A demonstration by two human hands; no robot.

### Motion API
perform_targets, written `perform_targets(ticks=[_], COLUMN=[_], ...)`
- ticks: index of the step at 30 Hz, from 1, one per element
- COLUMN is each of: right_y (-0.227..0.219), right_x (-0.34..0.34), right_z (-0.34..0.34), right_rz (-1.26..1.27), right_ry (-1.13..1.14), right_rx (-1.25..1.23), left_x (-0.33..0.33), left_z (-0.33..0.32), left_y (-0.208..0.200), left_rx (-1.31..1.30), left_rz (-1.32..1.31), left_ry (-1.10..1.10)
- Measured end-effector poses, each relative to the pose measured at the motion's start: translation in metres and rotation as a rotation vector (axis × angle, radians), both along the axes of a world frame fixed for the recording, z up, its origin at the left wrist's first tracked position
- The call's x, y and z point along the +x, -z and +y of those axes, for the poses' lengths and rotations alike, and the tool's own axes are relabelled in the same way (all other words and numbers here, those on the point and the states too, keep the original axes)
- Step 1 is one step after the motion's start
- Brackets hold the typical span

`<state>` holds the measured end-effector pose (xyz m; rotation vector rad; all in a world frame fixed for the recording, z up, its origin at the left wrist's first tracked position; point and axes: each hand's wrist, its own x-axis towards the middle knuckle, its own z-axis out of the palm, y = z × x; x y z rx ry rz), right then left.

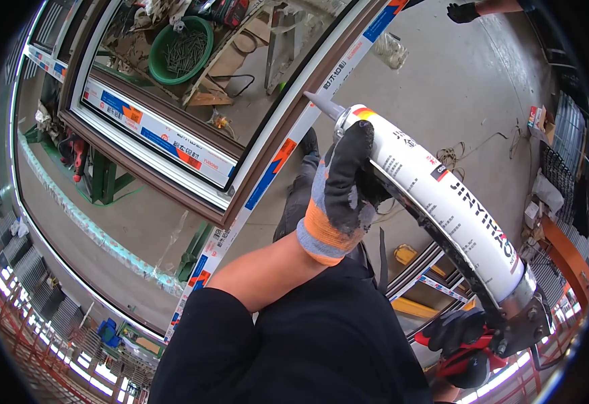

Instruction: Assembling, sealing, and drilling components of a metal window frame at a workshop station.

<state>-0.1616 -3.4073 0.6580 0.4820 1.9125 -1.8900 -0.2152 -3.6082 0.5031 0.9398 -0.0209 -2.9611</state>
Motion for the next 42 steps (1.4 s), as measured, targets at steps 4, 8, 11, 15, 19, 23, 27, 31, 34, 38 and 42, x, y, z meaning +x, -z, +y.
perform_targets(ticks=[4, 8, 11, 15, 19, 23, 27, 31, 34, 38, 42], right_y=[0.0, -0.001, -0.002, -0.003, -0.004, -0.004, -0.004, -0.007, -0.01, -0.013, -0.015], right_x=[0.009, 0.019, 0.027, 0.037, 0.045, 0.053, 0.06, 0.068, 0.075, 0.083, 0.091], right_z=[0.0, -0.002, -0.004, -0.006, -0.009, -0.012, -0.013, -0.014, -0.015, -0.016, -0.017], right_rz=[0.004, 0.007, 0.011, 0.016, 0.02, 0.021, 0.024, 0.025, 0.028, 0.03, 0.033], right_ry=[-0.014, -0.031, -0.043, -0.061, -0.079, -0.092, -0.104, -0.117, -0.13, -0.148, -0.166], right_rx=[0.007, 0.012, 0.018, 0.024, 0.028, 0.033, 0.038, 0.042, 0.046, 0.048, 0.054], left_x=[0.009, 0.022, 0.028, 0.04, 0.049, 0.055, 0.063, 0.072, 0.076, 0.088, 0.094], left_z=[-0.001, -0.002, -0.005, -0.008, -0.009, -0.01, -0.013, -0.015, -0.014, -0.014, -0.017], left_y=[-0.002, 0.001, -0.002, -0.001, 0.002, 0.0, 0.001, -0.002, -0.001, 0.004, -0.002], left_rx=[0.02, 0.038, 0.038, 0.018, 0.022, 0.039, 0.021, 0.03, 0.05, 0.086, 0.075], left_rz=[-0.031, -0.035, -0.035, -0.031, -0.035, -0.038, -0.038, -0.021, -0.028, -0.044, -0.022], left_ry=[0.004, 0.015, 0.013, 0.014, -0.004, -0.004, 0.014, 0.014, -0.003, -0.012, -0.01])
